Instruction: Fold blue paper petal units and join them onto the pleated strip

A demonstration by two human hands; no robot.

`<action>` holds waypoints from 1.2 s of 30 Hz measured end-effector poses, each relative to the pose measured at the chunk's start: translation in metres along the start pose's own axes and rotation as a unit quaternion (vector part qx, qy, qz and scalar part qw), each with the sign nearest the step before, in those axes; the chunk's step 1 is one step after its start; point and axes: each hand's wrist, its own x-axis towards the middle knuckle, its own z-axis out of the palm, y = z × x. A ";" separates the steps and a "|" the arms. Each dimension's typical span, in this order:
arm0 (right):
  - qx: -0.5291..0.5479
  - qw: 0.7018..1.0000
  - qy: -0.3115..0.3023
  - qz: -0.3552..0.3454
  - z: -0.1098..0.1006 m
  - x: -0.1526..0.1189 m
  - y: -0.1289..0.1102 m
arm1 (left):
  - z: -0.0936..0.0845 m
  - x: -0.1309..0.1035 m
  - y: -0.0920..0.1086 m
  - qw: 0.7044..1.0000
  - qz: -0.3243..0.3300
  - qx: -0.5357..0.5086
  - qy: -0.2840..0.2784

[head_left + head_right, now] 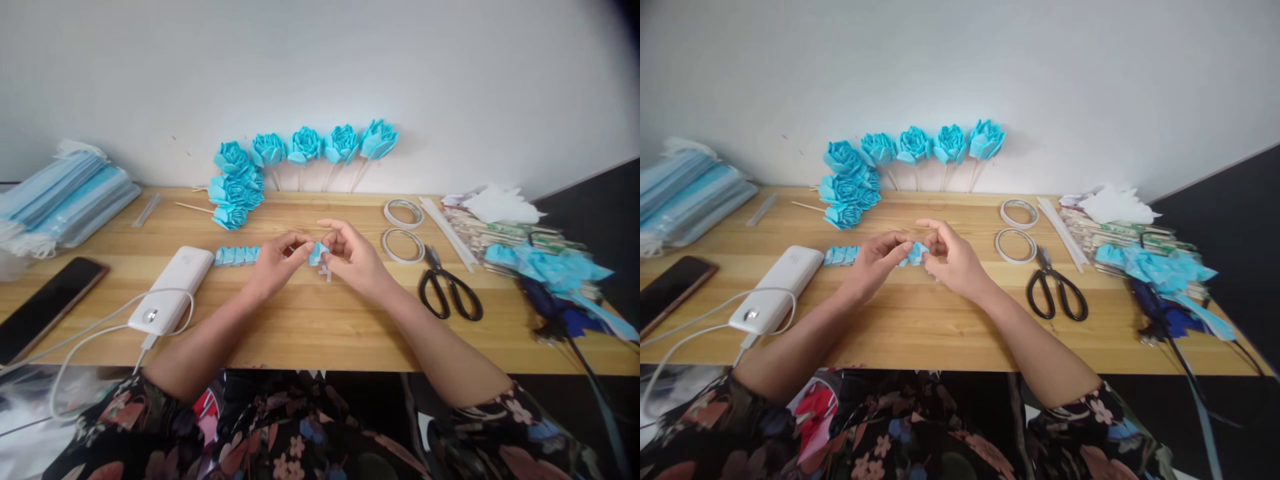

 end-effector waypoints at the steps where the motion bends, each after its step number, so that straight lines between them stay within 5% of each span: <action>1: -0.016 1.000 0.000 -0.006 0.001 -0.001 -0.001 | 0.000 0.000 0.000 1.000 0.003 0.000 -0.005; 9: -0.103 0.993 0.037 -0.053 0.003 0.001 0.004 | 0.001 0.001 -0.005 1.000 0.015 -0.014 0.001; 15: -0.240 0.948 0.160 -0.137 0.000 -0.002 -0.006 | 0.000 0.002 -0.005 0.998 -0.015 -0.023 0.062; 23: -0.282 0.949 0.064 -0.124 0.006 -0.003 -0.010 | 0.003 -0.001 -0.005 0.997 -0.021 -0.025 0.063; 36: -0.253 0.960 0.069 -0.098 0.006 -0.001 -0.008 | 0.005 -0.002 -0.006 0.998 0.017 -0.044 0.040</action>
